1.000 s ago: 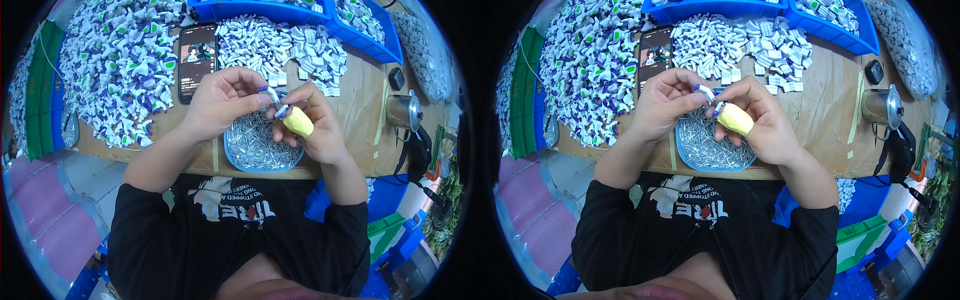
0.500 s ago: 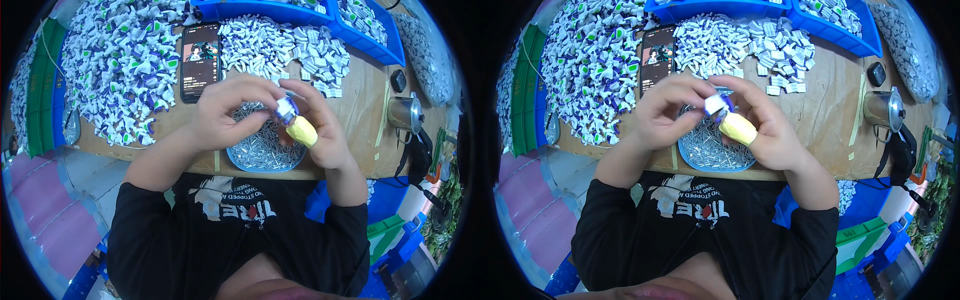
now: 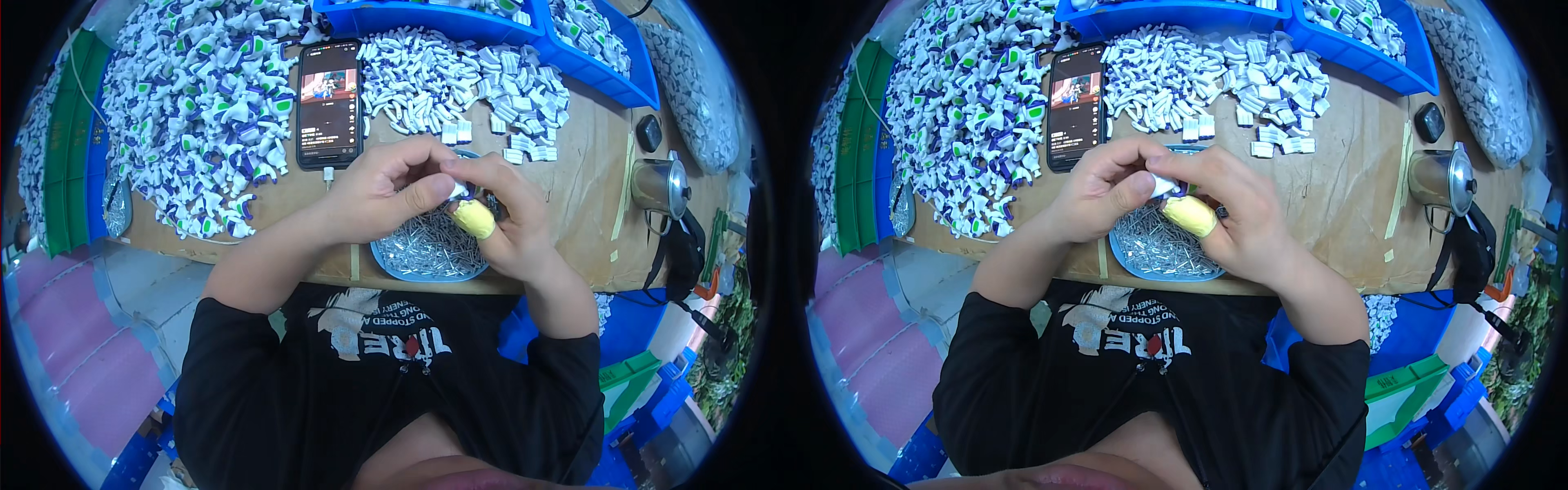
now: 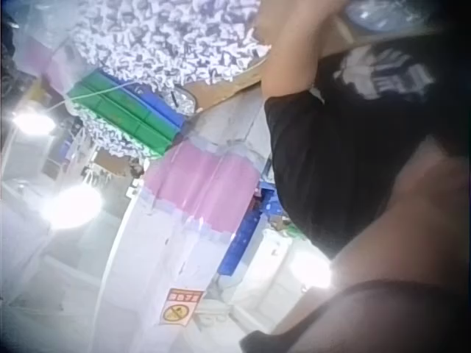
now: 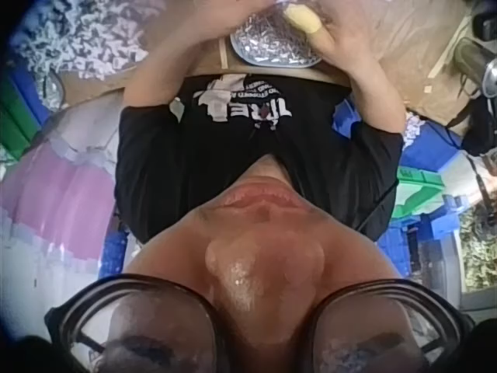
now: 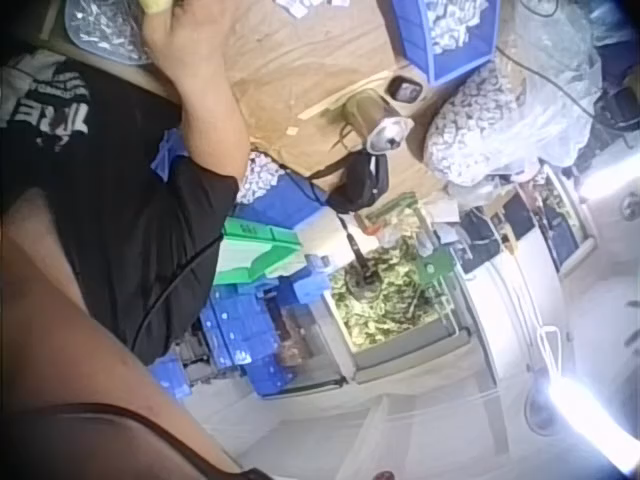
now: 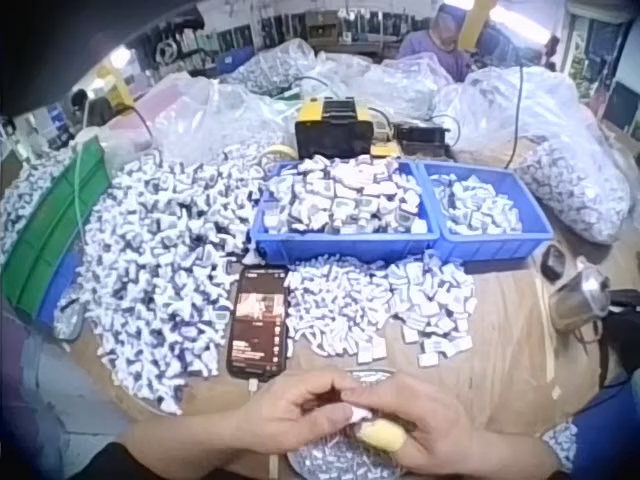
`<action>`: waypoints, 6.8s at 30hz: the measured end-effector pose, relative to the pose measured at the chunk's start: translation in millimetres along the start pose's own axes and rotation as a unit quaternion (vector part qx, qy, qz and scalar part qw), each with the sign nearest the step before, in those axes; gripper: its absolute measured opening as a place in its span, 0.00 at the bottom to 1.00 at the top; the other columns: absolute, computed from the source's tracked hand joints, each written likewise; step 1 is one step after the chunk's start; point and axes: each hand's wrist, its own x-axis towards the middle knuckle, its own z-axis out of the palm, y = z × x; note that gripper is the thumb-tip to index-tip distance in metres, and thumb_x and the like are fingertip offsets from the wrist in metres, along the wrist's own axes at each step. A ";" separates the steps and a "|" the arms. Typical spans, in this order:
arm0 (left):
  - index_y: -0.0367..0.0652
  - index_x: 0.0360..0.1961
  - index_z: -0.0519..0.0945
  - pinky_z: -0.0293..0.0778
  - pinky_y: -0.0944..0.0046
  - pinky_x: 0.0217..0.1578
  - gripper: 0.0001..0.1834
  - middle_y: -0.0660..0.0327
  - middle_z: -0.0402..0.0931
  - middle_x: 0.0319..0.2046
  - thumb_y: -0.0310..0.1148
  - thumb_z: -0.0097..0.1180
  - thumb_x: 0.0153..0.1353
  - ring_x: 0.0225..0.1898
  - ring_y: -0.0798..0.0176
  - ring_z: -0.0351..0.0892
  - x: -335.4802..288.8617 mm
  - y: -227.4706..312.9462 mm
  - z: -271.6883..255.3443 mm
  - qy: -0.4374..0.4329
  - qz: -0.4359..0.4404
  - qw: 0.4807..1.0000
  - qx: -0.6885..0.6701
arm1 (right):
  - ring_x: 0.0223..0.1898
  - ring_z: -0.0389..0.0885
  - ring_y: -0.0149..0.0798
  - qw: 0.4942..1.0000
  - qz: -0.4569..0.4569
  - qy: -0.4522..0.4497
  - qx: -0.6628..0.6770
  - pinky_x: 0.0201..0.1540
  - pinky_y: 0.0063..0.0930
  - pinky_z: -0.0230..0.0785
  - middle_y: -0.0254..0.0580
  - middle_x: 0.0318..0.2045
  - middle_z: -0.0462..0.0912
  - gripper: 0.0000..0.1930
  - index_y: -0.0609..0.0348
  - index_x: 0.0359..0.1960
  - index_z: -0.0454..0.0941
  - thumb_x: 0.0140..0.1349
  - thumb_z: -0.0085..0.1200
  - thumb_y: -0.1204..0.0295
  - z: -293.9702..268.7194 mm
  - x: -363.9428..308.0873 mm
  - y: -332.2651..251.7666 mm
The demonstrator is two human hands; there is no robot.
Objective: Assemble small plastic components by inserting white and blue parts into yellow sleeves at a factory workbench.
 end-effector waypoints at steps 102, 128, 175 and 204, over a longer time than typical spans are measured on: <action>0.38 0.37 0.80 0.61 0.71 0.23 0.13 0.67 0.70 0.18 0.36 0.48 0.67 0.21 0.75 0.65 -1.8 20.7 -40.0 0.256 0.057 0.924 0.277 | 0.26 0.77 0.40 0.988 -0.010 0.007 -0.155 0.29 0.30 0.67 0.41 0.24 0.76 0.26 0.60 0.42 0.79 0.42 0.71 0.61 1.6 -0.8 6.0; 0.42 0.38 0.81 0.73 0.57 0.37 0.08 0.53 0.80 0.34 0.31 0.54 0.58 0.35 0.50 0.80 -21.6 44.8 -116.0 0.451 0.008 0.641 0.621 | 0.41 0.73 0.41 0.943 -0.133 -0.216 -0.217 0.44 0.37 0.62 0.33 0.36 0.77 0.20 0.52 0.37 0.80 0.35 0.63 0.75 4.2 4.0 0.9; 0.36 0.38 0.74 0.72 0.67 0.37 0.06 0.59 0.75 0.33 0.24 0.54 0.60 0.34 0.66 0.77 2.0 -21.0 5.7 0.236 0.121 0.952 0.153 | 0.41 0.76 0.38 0.972 -0.014 -0.124 -0.200 0.46 0.30 0.66 0.37 0.42 0.78 0.15 0.56 0.39 0.78 0.47 0.60 0.76 -51.4 25.4 -14.8; 0.33 0.47 0.69 0.70 0.70 0.45 0.12 0.60 0.73 0.39 0.23 0.53 0.63 0.41 0.71 0.74 2.8 -19.5 2.3 0.174 0.066 0.979 0.082 | 0.32 0.81 0.40 0.974 -0.156 0.045 -0.158 0.32 0.27 0.72 0.46 0.35 0.80 0.15 0.61 0.37 0.79 0.44 0.60 0.85 6.5 7.3 9.8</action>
